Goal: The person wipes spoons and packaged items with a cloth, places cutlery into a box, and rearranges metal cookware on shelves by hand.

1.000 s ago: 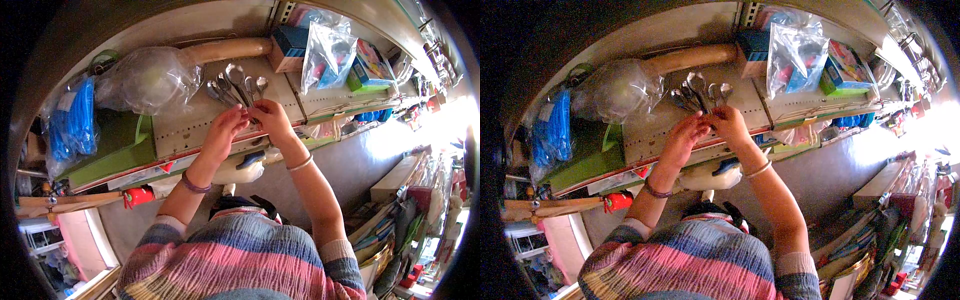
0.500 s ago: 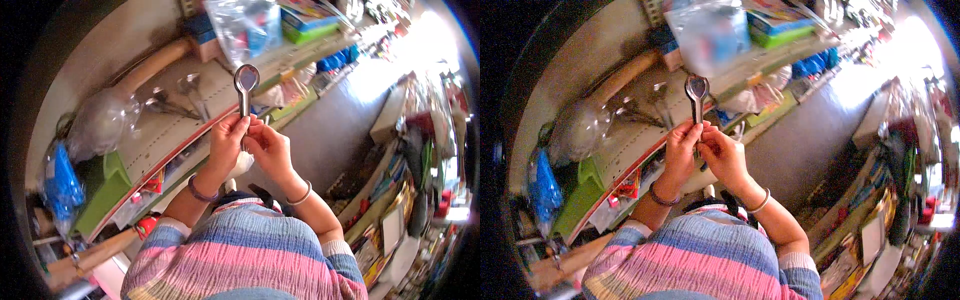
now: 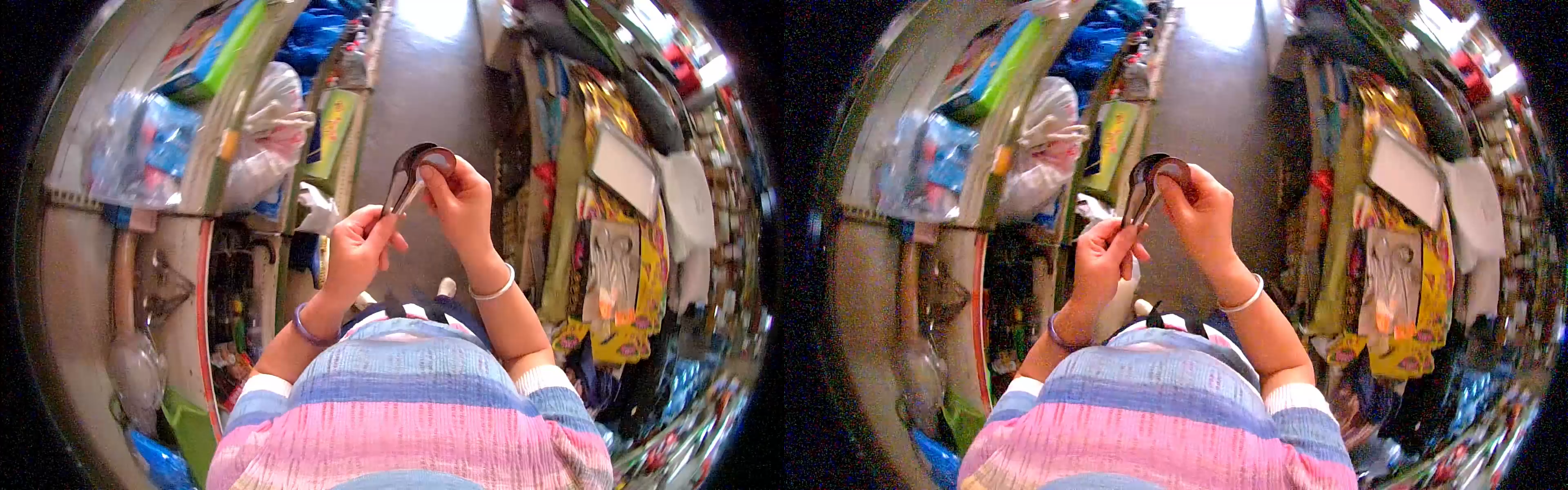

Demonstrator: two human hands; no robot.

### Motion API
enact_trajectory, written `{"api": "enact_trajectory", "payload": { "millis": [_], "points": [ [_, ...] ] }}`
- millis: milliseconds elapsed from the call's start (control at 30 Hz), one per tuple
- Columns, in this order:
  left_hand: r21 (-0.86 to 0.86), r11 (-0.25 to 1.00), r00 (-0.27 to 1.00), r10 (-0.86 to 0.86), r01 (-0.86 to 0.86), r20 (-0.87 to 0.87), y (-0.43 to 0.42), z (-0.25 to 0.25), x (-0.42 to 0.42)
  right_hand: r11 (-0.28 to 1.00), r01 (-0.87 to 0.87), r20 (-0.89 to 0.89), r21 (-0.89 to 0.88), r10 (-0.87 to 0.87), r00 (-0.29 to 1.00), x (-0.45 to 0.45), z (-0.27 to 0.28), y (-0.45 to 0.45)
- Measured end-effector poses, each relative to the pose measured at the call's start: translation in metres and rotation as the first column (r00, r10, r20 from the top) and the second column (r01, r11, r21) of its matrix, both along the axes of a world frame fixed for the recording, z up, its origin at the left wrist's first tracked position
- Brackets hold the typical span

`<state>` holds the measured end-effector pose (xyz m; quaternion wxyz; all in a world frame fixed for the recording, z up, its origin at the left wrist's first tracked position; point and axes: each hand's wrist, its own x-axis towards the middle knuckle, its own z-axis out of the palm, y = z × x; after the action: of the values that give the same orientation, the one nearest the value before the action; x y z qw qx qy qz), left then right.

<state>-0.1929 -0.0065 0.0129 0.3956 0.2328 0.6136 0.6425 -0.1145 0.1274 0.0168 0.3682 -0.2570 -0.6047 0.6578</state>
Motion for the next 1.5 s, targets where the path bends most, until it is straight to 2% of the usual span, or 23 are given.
{"api": "enact_trajectory", "payload": {
  "millis": [167, 300, 467, 500, 567, 633, 767, 833, 867, 967, 1000, 1033, 1067, 1100, 1167, 1200, 1233, 1300, 1367, 1400, 1433, 1467, 1500],
  "points": [
    [0.045, 0.992, 0.993, -0.114, 0.114, -0.014, 0.054, -0.003, 0.05, 0.986, 0.156, -0.049, -0.064, -0.159, 0.986, 0.067, -0.015, 0.04],
    [-0.028, 0.99, 0.99, -0.14, 0.139, -0.027, 0.093, -0.006, 0.086, 0.959, 0.254, -0.107, -0.124, -0.267, 0.958, 0.111, -0.023, 0.065],
    [-0.007, 0.973, 0.973, -0.23, 0.23, -0.024, 0.138, -0.027, 0.137, 0.909, 0.405, -0.018, -0.102, -0.409, 0.912, 0.173, -0.043, 0.09],
    [-0.055, 0.963, 0.964, -0.265, 0.265, 0.009, 0.147, -0.027, 0.148, 0.891, 0.448, 0.004, -0.076, -0.449, 0.894, 0.187, -0.046, 0.094],
    [-0.117, 0.902, 0.908, -0.418, 0.415, -0.004, 0.162, -0.03, 0.166, 0.855, 0.518, 0.047, 0.031, -0.519, 0.854, 0.215, -0.048, 0.102],
    [-0.116, 0.861, 0.867, -0.498, 0.495, 0.004, 0.171, -0.038, 0.182, 0.818, 0.575, 0.049, -0.011, -0.574, 0.817, 0.238, -0.053, 0.103],
    [-0.073, 0.792, 0.792, -0.592, 0.606, 0.153, 0.184, -0.046, 0.209, 0.765, 0.642, 0.083, -0.041, -0.638, 0.765, 0.28, -0.064, 0.092],
    [-0.046, 0.769, 0.77, -0.632, 0.637, 0.091, 0.183, -0.051, 0.226, 0.709, 0.7, 0.072, -0.078, -0.697, 0.714, 0.295, -0.063, 0.082],
    [-0.031, 0.755, 0.756, -0.652, 0.655, 0.06, 0.182, -0.052, 0.235, 0.714, 0.688, 0.147, -0.126, -0.673, 0.725, 0.307, -0.058, 0.074],
    [-0.046, 0.701, 0.702, -0.709, 0.712, 0.065, 0.179, -0.051, 0.245, 0.576, 0.799, 0.004, 0.175, -0.812, 0.584, 0.366, -0.091, 0.061],
    [-0.038, 0.701, 0.701, -0.708, 0.712, 0.08, 0.178, -0.049, 0.245, 0.5, 0.845, 0.279, 0.19, -0.853, 0.442, 0.397, -0.072, 0.05],
    [-0.049, 0.697, 0.699, -0.714, 0.715, 0.051, 0.177, -0.045, 0.243, 0.298, 0.706, 0.394, 0.642, -0.919, 0.029, 0.433, -0.08, 0.043],
    [-0.062, 0.7, 0.702, -0.712, 0.712, 0.021, 0.176, -0.04, 0.241, 0.285, 0.343, 0.407, 0.895, -0.837, -0.365, 0.471, -0.091, 0.033],
    [-0.077, 0.706, 0.707, -0.707, 0.704, -0.01, 0.175, -0.036, 0.237, 0.434, 0.334, 0.545, 0.837, -0.601, -0.585, 0.5, -0.092, 0.021],
    [-0.049, 0.696, 0.697, -0.717, 0.717, 0.004, 0.173, -0.027, 0.228, 0.51, 0.3, 0.539, 0.806, -0.426, -0.726, 0.558, -0.134, -0.007],
    [-0.036, 0.706, 0.706, -0.708, 0.708, 0.01, 0.172, -0.024, 0.225, 0.61, 0.443, 0.678, 0.657, -0.221, -0.701, 0.577, -0.144, -0.015],
    [-0.025, 0.715, 0.715, -0.699, 0.699, 0.021, 0.169, -0.022, 0.222, 0.601, 0.489, 0.714, 0.632, -0.207, -0.668, 0.584, -0.148, -0.018],
    [0.008, 0.74, 0.74, -0.672, 0.672, -0.001, 0.165, -0.013, 0.216, 0.557, 0.328, 0.605, 0.763, -0.436, -0.666, 0.594, -0.153, -0.021],
    [0.043, 0.771, 0.771, -0.636, 0.636, -0.01, 0.162, -0.005, 0.208, 0.236, 0.426, 0.455, 0.873, -0.708, -0.54, 0.592, -0.129, -0.011],
    [0.064, 0.788, 0.79, -0.614, 0.613, -0.008, 0.16, -0.002, 0.204, -0.001, 0.774, 0.399, 0.634, -0.856, -0.329, 0.598, -0.122, -0.007],
    [0.084, 0.802, 0.805, -0.594, 0.592, -0.004, 0.158, 0.001, 0.2, -0.121, 0.972, 0.229, 0.203, -0.959, -0.167, 0.601, -0.111, -0.005],
    [0.086, 0.808, 0.811, -0.585, 0.583, -0.005, 0.155, 0.004, 0.195, -0.089, 0.939, 0.005, -0.333, -0.996, -0.093, 0.555, -0.054, 0.001],
    [0.092, 0.812, 0.815, -0.579, 0.577, -0.005, 0.153, 0.008, 0.19, 0.102, 0.863, -0.148, -0.495, -0.988, 0.031, 0.538, -0.031, -0.001]
  ]
}}
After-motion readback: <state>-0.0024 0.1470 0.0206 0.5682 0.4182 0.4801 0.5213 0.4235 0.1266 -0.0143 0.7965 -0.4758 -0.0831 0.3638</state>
